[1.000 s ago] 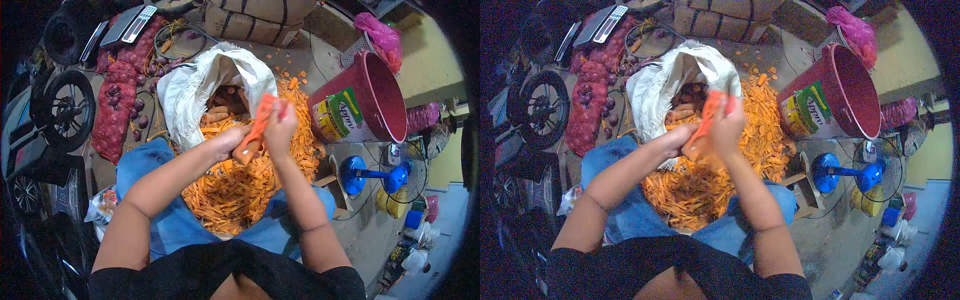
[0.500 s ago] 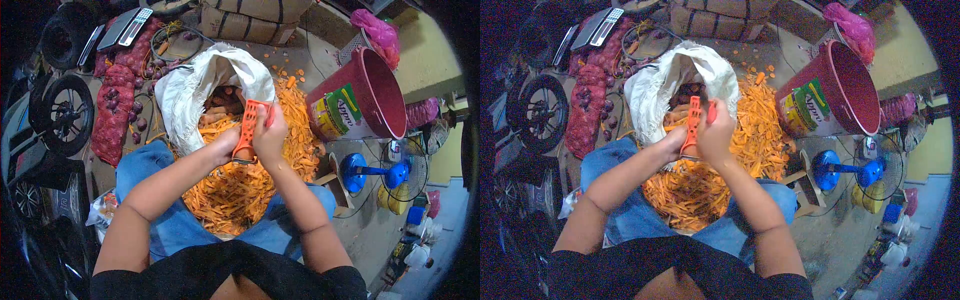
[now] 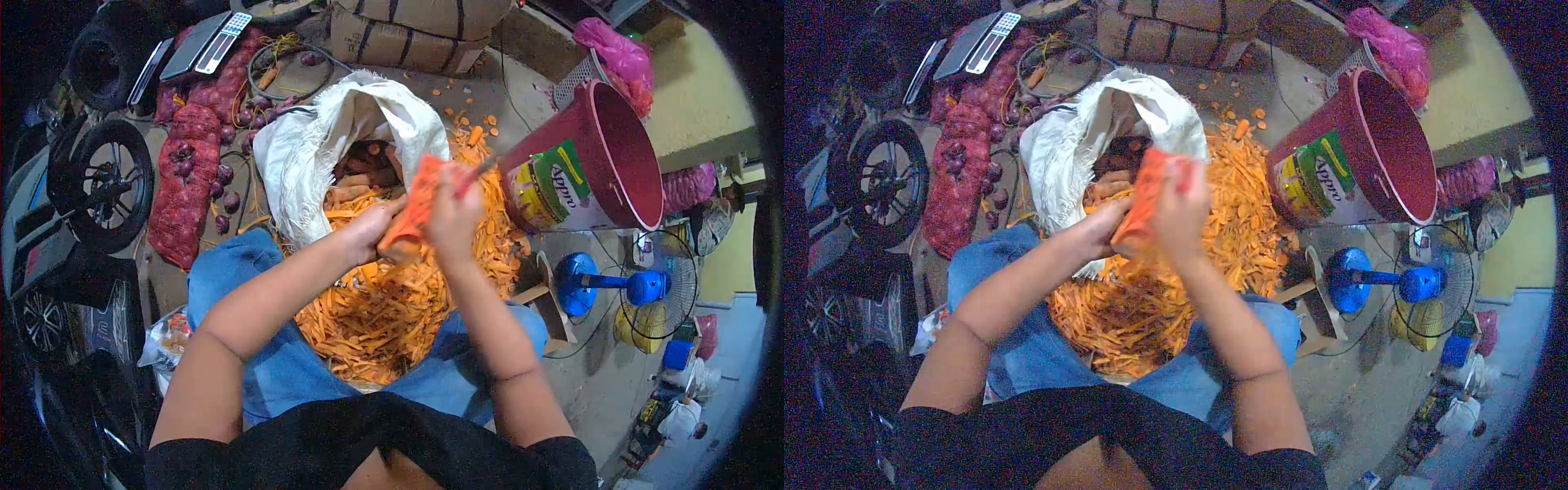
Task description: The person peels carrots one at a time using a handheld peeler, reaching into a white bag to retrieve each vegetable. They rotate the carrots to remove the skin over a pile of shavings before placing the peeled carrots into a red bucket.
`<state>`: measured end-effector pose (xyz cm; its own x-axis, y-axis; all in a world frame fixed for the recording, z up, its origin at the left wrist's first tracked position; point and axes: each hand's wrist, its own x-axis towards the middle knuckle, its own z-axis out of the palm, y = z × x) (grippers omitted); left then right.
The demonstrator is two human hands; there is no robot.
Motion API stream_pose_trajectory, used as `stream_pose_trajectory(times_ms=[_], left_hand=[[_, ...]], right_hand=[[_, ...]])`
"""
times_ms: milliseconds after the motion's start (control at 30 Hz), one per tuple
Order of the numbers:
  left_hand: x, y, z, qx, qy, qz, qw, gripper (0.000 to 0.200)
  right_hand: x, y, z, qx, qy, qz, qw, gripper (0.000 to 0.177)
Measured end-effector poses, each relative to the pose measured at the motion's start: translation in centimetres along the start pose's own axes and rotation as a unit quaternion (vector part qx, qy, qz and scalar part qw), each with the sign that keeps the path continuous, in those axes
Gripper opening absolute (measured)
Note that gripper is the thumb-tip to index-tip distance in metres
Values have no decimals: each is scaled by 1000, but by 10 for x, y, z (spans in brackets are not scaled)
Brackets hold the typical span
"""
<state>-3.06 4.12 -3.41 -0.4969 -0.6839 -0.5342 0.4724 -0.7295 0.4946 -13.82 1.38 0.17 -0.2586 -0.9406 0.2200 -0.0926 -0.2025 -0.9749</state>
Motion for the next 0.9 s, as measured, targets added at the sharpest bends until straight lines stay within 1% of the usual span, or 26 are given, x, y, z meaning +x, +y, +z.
stream_pose_trajectory(times_ms=[33,67,100,133,167,200,233,267,300,333,367,400,433,467,500,533,567,600,667,700,733,767,800,833,900], left_hand=[[-4,0,9,-26,26,31,999,33],[-7,0,11,-27,27,29,999,33],[-9,0,11,32,20,36,999,33],[-12,-1,11,91,11,45,995,32],[-20,2,17,108,7,-6,994,32],[-25,1,19,110,7,-6,994,32],[-29,1,20,143,-11,-22,989,32],[-33,-1,19,175,-28,-39,983,32],[-28,-5,9,184,-34,-31,982,34],[-28,-2,8,186,-32,-30,982,34],[-27,2,8,133,11,-24,991,33],[-26,5,8,77,53,-19,995,32],[-20,5,7,22,91,5,996,31],[-17,5,9,19,91,6,996,31],[-16,6,11,-5,86,26,996,31],[-14,6,12,-29,81,47,995,31],[-15,6,15,-10,71,66,995,31],[-16,5,15,-10,71,64,995,31],[-21,1,16,77,67,45,994,33],[-22,0,17,122,64,36,990,34],[-21,-2,16,123,64,36,990,34],[-19,-4,14,107,39,5,993,34],[-18,-5,13,90,15,-27,995,34],[-18,-4,13,92,14,-29,995,34],[-17,0,14,42,-6,-48,998,34]], right_hand=[[-9,2,4,-72,-29,-61,995,19],[-13,5,5,-142,-58,-120,981,18],[-7,10,2,-143,-59,-119,981,18],[8,16,-4,-177,-10,-113,978,17],[26,20,-13,-210,41,-105,971,17],[43,21,-25,-123,78,-35,989,16],[62,22,-39,-34,115,36,992,16],[84,53,-61,-118,198,17,973,17],[97,81,-74,-198,278,-2,940,18],[91,64,-69,-196,278,-2,940,18],[79,31,-58,-88,212,-11,973,17],[68,13,-47,20,141,-19,990,15],[62,25,-37,28,123,7,992,13],[43,10,-22,20,61,-12,998,13],[18,-6,-8,13,2,-31,999,14],[-4,-6,2,-49,-42,-60,996,15],[-17,-4,7,-111,-85,-87,986,16],[-17,-2,7,-112,-85,-85,986,16],[-4,3,7,-138,-38,-102,984,18],[18,31,-3,-138,8,-89,986,18],[40,37,-15,-109,51,-53,991,18],[55,40,-24,-79,94,-16,992,18],[62,45,-29,-78,96,-16,992,18],[66,50,-34,-111,123,-20,986,18],[68,49,-37,-165,156,-12,974,18]])
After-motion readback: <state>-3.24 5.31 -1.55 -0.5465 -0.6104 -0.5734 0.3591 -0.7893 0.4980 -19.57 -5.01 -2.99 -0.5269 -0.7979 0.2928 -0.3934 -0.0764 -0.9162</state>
